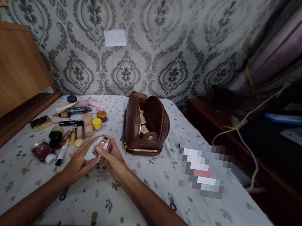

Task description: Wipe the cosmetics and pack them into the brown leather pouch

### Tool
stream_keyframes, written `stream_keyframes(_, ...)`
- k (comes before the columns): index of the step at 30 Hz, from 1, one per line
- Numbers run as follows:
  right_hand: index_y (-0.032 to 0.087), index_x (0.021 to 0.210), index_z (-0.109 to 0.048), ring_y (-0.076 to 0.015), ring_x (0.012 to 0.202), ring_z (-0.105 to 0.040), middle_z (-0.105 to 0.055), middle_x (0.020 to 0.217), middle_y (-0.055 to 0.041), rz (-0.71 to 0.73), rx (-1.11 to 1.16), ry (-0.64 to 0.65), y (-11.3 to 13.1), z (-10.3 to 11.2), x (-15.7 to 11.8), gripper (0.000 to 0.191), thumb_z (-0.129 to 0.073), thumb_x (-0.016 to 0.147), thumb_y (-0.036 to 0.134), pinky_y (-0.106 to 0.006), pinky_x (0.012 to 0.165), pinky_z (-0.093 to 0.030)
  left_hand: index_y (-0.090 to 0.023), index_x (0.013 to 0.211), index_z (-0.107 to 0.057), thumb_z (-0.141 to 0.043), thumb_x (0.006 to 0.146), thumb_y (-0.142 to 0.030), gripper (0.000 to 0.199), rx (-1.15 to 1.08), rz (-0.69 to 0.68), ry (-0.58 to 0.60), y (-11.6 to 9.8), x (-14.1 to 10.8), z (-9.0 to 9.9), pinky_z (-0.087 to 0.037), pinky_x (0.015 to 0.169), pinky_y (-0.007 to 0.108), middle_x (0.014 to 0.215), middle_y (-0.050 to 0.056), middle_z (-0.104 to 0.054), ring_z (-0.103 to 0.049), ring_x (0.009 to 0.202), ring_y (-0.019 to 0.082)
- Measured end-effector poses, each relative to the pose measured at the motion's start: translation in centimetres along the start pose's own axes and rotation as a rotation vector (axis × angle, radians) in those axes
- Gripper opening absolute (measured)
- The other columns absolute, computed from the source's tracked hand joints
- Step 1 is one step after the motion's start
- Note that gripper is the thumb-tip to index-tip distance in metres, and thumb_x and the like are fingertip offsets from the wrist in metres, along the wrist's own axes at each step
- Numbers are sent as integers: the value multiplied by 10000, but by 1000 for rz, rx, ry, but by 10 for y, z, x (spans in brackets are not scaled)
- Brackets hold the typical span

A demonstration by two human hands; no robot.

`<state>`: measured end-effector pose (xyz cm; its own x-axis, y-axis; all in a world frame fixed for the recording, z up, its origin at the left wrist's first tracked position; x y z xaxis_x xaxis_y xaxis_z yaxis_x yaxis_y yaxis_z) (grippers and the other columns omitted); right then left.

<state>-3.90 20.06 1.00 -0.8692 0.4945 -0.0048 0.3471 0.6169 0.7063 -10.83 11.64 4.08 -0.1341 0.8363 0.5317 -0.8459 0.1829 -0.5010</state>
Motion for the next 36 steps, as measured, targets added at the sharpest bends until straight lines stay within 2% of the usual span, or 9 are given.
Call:
stream_keyframes(6,293,1383,-468,-146,970,-607,-624,1178,-6,59,-137,-49,9,4,-1,885,-873,597,271,-268,878,-466,-210,1469,-318,-602,903,-358,650,16,83,-4,20,-3,-9,-435,1070,488,1415,162,-506,-493,1319,302)
stream_keyframes(9,263,1437,-388,-166,954,-605,-634,1129,-18,87,-296,-66,19,5,-3,955,-851,602,246,-290,865,-469,-199,1411,-413,-609,887,-389,591,45,62,-85,25,-5,-6,-489,1007,481,1336,156,-585,-572,1232,312)
stream_keyframes(13,241,1286,-451,-159,842,-594,-641,961,8,143,-411,-81,47,-2,-14,740,-791,629,217,-265,754,-470,-180,1300,-556,-586,888,-418,477,57,33,-219,20,-7,7,-549,923,434,1197,131,-679,-656,1091,299)
stream_keyframes(18,214,968,-547,-130,799,-539,-562,860,30,339,-523,-81,108,-11,-30,283,-694,742,300,-234,729,-444,-163,1200,-647,-526,925,-365,362,57,23,-184,11,-2,11,-565,894,339,1133,102,-719,-697,1008,245)
stream_keyframes(22,222,989,-532,-144,833,-531,-542,932,7,489,-559,-141,168,-4,-31,265,-620,823,409,-248,716,-465,-147,1162,-681,-519,917,-430,407,102,25,-175,13,0,9,-579,876,342,1108,110,-738,-713,988,258)
stream_keyframes(26,179,968,-564,-166,869,-519,-570,930,-17,740,-1110,-330,240,-1,-18,221,-577,844,362,-297,819,-439,-157,1158,-696,-498,910,-516,479,129,34,-115,21,-3,1,-579,896,367,1104,117,-746,-713,1006,275)
stream_keyframes(28,154,991,-580,-173,893,-539,-606,974,-40,659,-1503,-450,262,2,0,208,-543,866,317,-294,828,-428,-171,1148,-703,-497,905,-541,489,118,31,-94,26,-5,-2,-582,896,362,1113,107,-746,-708,1029,274)
stream_keyframes(30,144,1050,-593,-177,921,-574,-642,1025,-62,447,-1856,-507,270,7,21,249,-511,901,327,-270,805,-427,-184,1129,-712,-513,887,-566,494,114,48,-92,31,-8,-5,-592,880,355,1107,91,-751,-709,1028,272)
stream_keyframes(36,128,1086,-641,-237,963,-649,-695,1057,-127,163,-2105,-522,269,20,58,311,-545,892,352,-270,733,-462,-203,1101,-732,-528,885,-546,453,112,30,-74,46,-16,-15,-596,890,346,1110,70,-753,-712,1028,268)
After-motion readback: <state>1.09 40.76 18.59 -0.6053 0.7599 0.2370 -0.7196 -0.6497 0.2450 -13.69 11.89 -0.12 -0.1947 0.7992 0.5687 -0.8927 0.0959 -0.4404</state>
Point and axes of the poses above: each hand's wrist, its own x-axis towards the middle knuckle, its own z-axis out of the back of the hand, y = z × x, the point moved 7 cm from there along x, towards the middle knuckle
